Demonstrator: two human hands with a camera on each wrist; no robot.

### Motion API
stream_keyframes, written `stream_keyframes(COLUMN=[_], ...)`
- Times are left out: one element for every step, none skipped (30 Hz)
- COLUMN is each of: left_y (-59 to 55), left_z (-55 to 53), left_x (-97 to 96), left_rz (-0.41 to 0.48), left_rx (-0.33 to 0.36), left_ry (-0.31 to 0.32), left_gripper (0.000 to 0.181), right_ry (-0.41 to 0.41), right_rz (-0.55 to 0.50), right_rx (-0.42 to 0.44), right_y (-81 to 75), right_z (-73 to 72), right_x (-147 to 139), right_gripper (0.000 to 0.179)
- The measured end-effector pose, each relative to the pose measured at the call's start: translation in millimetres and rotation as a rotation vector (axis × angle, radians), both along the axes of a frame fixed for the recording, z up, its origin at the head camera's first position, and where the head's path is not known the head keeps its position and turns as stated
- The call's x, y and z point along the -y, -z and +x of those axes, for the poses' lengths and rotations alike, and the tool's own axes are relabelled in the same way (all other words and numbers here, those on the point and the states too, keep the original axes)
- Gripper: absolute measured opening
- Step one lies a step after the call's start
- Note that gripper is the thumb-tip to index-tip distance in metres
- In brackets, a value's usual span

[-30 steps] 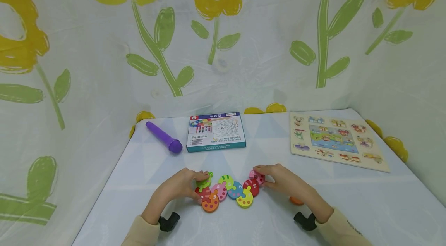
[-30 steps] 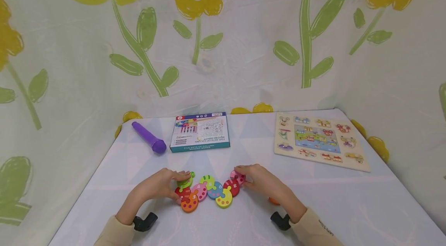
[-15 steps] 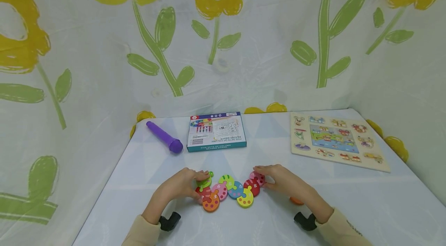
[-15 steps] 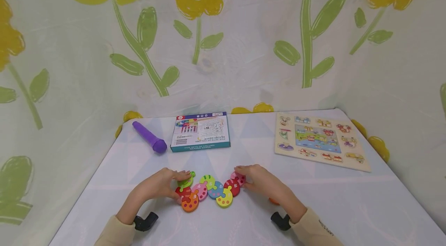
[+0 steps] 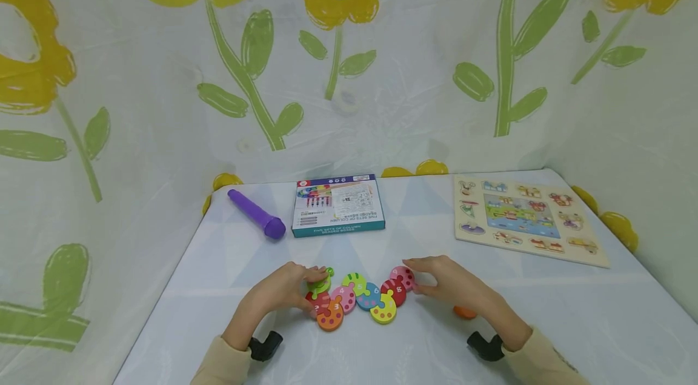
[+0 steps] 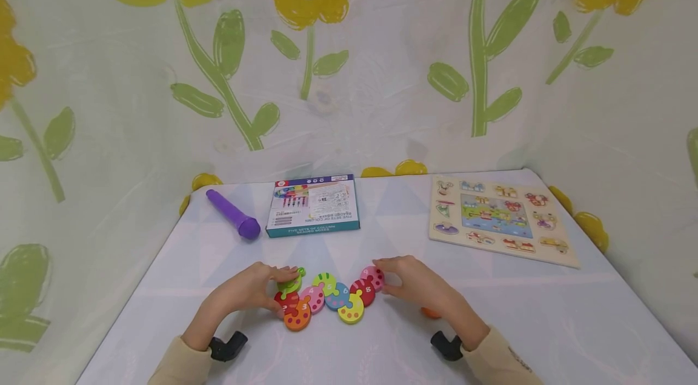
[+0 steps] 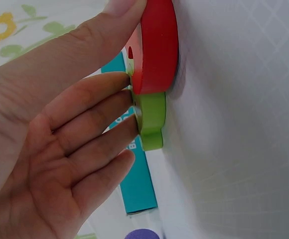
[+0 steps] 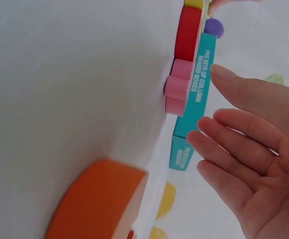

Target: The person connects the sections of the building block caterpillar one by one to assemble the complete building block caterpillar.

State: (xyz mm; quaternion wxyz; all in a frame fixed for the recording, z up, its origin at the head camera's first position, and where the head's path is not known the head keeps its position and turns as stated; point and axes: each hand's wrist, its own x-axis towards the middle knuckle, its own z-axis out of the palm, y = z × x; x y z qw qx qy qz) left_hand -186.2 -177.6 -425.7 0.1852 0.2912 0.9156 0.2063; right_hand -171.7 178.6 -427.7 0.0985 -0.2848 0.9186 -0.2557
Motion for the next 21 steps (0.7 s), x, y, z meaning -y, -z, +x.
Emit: stream_keyframes(left_y=[-0.3, -0.5, -0.6, -0.4, 0.0, 0.4, 1.0, 1.8, 2.9, 4.3, 5.7, 7.0, 8.2, 9.5, 11.0, 12.4, 13.4, 14.4, 15.5, 16.5, 17.4], left_z=[0.2, 0.3, 0.5, 0.6, 0.8, 1.0, 1.2, 1.5, 1.8, 2.0, 2.2, 2.5, 2.6, 2.5, 2.2, 1.8, 1.5, 1.2, 0.9, 0.6, 0.5], left_x=[-0.2, -0.2, -0.3, -0.2, -0.1, 0.3, 0.8, 1.5, 2.4, 3.5, 4.6, 5.8, 7.0, 8.1, 9.3, 10.4, 11.6, 12.8, 14.0, 15.1, 16.2], left_rz=[-0.002, -0.005, -0.009, -0.009, -0.008, -0.007, -0.005, 0.000, 0.008, 0.019, 0.030, 0.044, 0.059, 0.075, 0.090, 0.105, 0.116, 0.124, 0.129, 0.133, 0.137], left_rx=[0.001, 0.001, 0.000, -0.001, -0.001, -0.002, -0.001, 0.000, 0.004, 0.011, 0.019, 0.025, 0.035, 0.044, 0.050, 0.055, 0.057, 0.056, 0.055, 0.052, 0.047], left_ry=[-0.002, -0.004, -0.005, -0.005, -0.007, -0.009, -0.012, -0.015, -0.020, -0.027, -0.035, -0.038, -0.042, -0.045, -0.044, -0.041, -0.037, -0.033, -0.030, -0.027, -0.023], left_gripper=[0.068, 0.068, 0.068, 0.068, 0.068, 0.068, 0.069, 0.069, 0.070, 0.071, 0.071, 0.072, 0.073, 0.074, 0.074, 0.074, 0.074, 0.074, 0.075, 0.075, 0.076], right_ry=[0.008, 0.014, 0.020, 0.027, 0.030, 0.034, 0.036, 0.032, 0.033, 0.030, 0.026, 0.024, 0.026, 0.027, 0.035, 0.039, 0.040, 0.046, 0.052, 0.053, 0.055], right_rz=[-0.001, -0.002, -0.004, -0.002, -0.002, -0.003, -0.006, -0.009, -0.010, -0.012, -0.017, -0.022, -0.026, -0.033, -0.038, -0.046, -0.050, -0.055, -0.058, -0.060, -0.061], right_rx=[0.003, 0.004, 0.002, 0.002, 0.001, 0.000, 0.000, -0.005, -0.006, -0.007, -0.011, -0.014, -0.015, -0.017, -0.012, -0.008, -0.011, -0.006, -0.004, -0.002, 0.003], right_y=[-0.1, -0.1, -0.1, 0.1, 0.3, 0.3, 0.6, 0.7, 0.8, 0.7, 0.5, 0.2, 0.1, -0.1, -0.4, -1.0, -1.0, -1.0, -0.9, -0.8, -0.9], right_z=[0.6, 1.3, 2.2, 3.0, 3.9, 5.0, 5.9, 7.1, 8.4, 10.0, 11.7, 13.6, 15.4, 17.4, 19.7, 22.0, 23.9, 25.8, 27.5, 29.0, 30.6], right_x=[-1.5, -2.9, -4.3, -5.7, -7.1, -8.5, -10.1, -11.9, -13.9, -16.2, -18.6, -21.3, -24.0, -26.9, -29.9, -32.9, -36.0, -38.9, -41.8, -44.7, -47.5], right_gripper=[0.050, 0.050, 0.051, 0.051, 0.051, 0.052, 0.053, 0.054, 0.054, 0.055, 0.055, 0.056, 0.056, 0.056, 0.056, 0.056, 0.056, 0.056, 0.056, 0.056, 0.056])
